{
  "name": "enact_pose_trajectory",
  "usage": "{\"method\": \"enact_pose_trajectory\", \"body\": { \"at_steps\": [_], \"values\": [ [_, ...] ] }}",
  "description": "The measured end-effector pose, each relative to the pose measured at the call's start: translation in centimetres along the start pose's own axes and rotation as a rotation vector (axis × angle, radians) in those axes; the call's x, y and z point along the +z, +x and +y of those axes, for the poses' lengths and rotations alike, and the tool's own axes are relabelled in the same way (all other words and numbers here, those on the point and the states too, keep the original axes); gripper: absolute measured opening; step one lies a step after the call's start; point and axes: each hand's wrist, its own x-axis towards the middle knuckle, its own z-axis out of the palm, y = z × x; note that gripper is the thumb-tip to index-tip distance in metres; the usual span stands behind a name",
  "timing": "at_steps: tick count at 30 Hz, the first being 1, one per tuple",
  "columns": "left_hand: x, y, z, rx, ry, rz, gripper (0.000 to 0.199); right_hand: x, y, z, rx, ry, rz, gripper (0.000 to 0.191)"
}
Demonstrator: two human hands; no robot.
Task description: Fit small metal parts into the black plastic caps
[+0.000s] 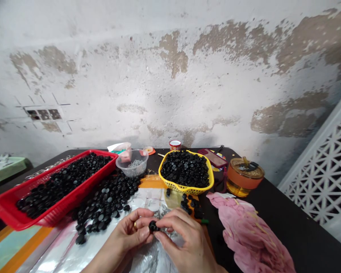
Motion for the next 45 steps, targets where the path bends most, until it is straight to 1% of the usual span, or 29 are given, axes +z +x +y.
{"method": "enact_pose_trajectory", "body": {
  "at_steps": [8, 13, 24, 28, 36, 45],
  "values": [
    [0.4, 0.0, 0.2, 0.029, 0.007, 0.015, 0.031, 0.1, -0.1, 0.3, 0.108, 0.042, 0.012, 0.01],
    [0.2, 0.0, -0.1, 0.039, 0.04, 0.013, 0.029, 0.3, -0.2, 0.4, 0.144, 0.066, 0.054, 0.005],
    [-0.1, 0.3, -0.2, 0.082, 0.118, 0.012, 0.029, 0.5, -0.2, 0.4, 0.126, 0.116, 0.074, 0.004],
    [-0.2, 0.3, -0.5, 0.09, 0.155, 0.011, 0.028, 0.5, -0.2, 0.4, 0.11, 0.13, 0.082, 0.006],
    [0.0, 0.1, -0.5, 0.094, 0.114, 0.01, 0.028, 0.4, 0.0, 0.4, 0.057, 0.14, 0.094, 0.01],
    [-0.3, 0.5, -0.8, 0.071, 0.137, 0.021, 0.032, 0.5, -0.3, 0.6, 0.079, 0.15, 0.103, 0.01]
  ]
}}
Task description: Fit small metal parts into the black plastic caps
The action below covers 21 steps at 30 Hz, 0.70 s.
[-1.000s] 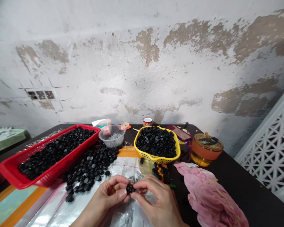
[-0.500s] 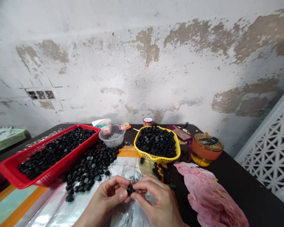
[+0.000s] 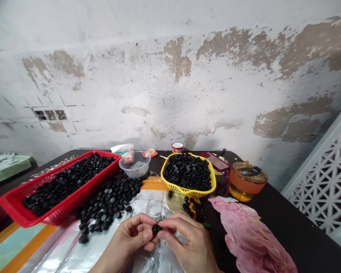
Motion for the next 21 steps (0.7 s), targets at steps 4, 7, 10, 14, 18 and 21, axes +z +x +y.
{"method": "enact_pose_trajectory", "body": {
  "at_steps": [4, 7, 10, 14, 18, 21],
  "values": [
    [-0.07, -0.03, -0.11, -0.021, 0.017, 0.017, 0.034, 0.01, -0.15, 0.24, -0.005, 0.0, -0.002, 0.01],
    [-0.1, 0.03, -0.2, -0.015, 0.006, 0.015, 0.035, 0.04, -0.09, 0.36, -0.019, -0.005, -0.001, 0.01],
    [-0.08, 0.11, -0.26, 0.013, -0.017, 0.001, 0.034, 0.04, 0.01, 0.37, -0.03, -0.015, -0.004, 0.01],
    [0.03, 0.07, -0.27, 0.049, -0.018, -0.006, 0.031, -0.04, -0.02, 0.4, -0.048, -0.004, -0.03, 0.012],
    [0.1, -0.06, -0.34, 0.073, 0.006, 0.017, 0.029, -0.03, -0.13, 0.6, -0.033, 0.017, -0.041, 0.015],
    [0.19, -0.17, -0.25, 0.085, 0.019, 0.039, 0.03, 0.12, -0.23, 0.74, -0.008, 0.037, -0.025, 0.014]
  ]
}}
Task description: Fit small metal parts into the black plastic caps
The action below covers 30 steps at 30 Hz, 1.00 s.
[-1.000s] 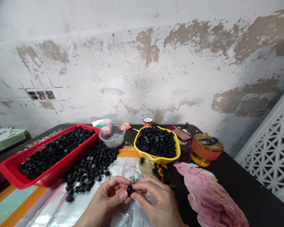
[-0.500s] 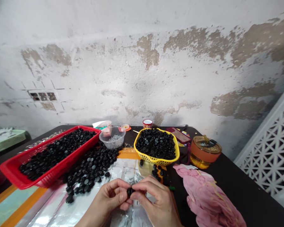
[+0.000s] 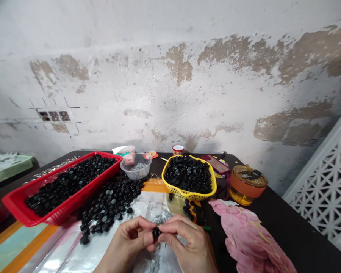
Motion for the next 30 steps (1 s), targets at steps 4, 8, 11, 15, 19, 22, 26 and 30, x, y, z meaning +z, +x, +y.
{"method": "enact_pose_trajectory", "body": {
  "at_steps": [4, 8, 11, 15, 19, 22, 26, 30],
  "values": [
    [0.1, -0.1, 0.1, -0.005, 0.014, 0.011, 0.031, 0.1, -0.2, 0.0, 0.012, 0.018, 0.02, 0.013],
    [0.0, 0.0, -0.1, 0.003, 0.005, 0.021, 0.031, 0.1, -0.2, -0.1, 0.03, 0.019, 0.019, 0.013],
    [-0.1, 0.1, -0.3, -0.002, -0.001, 0.015, 0.03, 0.2, -0.2, 0.0, 0.049, 0.029, 0.017, 0.011],
    [-0.3, 0.1, -0.4, 0.004, 0.008, 0.019, 0.028, 0.2, -0.1, 0.1, 0.063, 0.043, 0.019, 0.01],
    [-0.3, 0.0, -0.3, 0.001, 0.009, 0.033, 0.027, 0.1, -0.2, 0.1, 0.076, 0.053, 0.016, 0.011],
    [-0.2, -0.1, -0.2, -0.009, 0.006, 0.056, 0.029, 0.2, -0.2, 0.0, 0.089, 0.063, 0.016, 0.01],
    [0.0, -0.1, 0.2, -0.023, 0.015, 0.076, 0.032, 0.2, -0.1, -0.2, 0.094, 0.038, 0.028, 0.008],
    [0.3, -0.1, 0.7, -0.024, 0.034, 0.081, 0.031, 0.0, 0.2, -0.5, 0.066, 0.004, 0.012, 0.006]
  ]
}}
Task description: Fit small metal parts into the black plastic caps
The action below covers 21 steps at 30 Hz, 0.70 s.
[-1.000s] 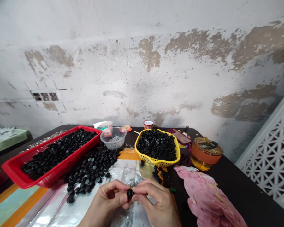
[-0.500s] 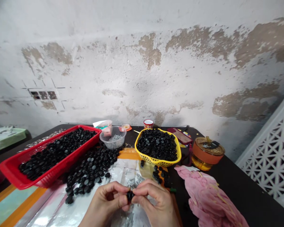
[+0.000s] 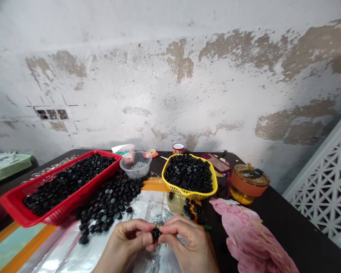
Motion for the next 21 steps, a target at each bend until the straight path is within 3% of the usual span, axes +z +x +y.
{"method": "enact_pose_trajectory", "body": {
  "at_steps": [21],
  "values": [
    [-0.25, 0.08, -0.83, 0.003, -0.028, -0.006, 0.032, 0.48, -0.33, 0.1, 0.001, 0.029, 0.032, 0.008]
  ]
}}
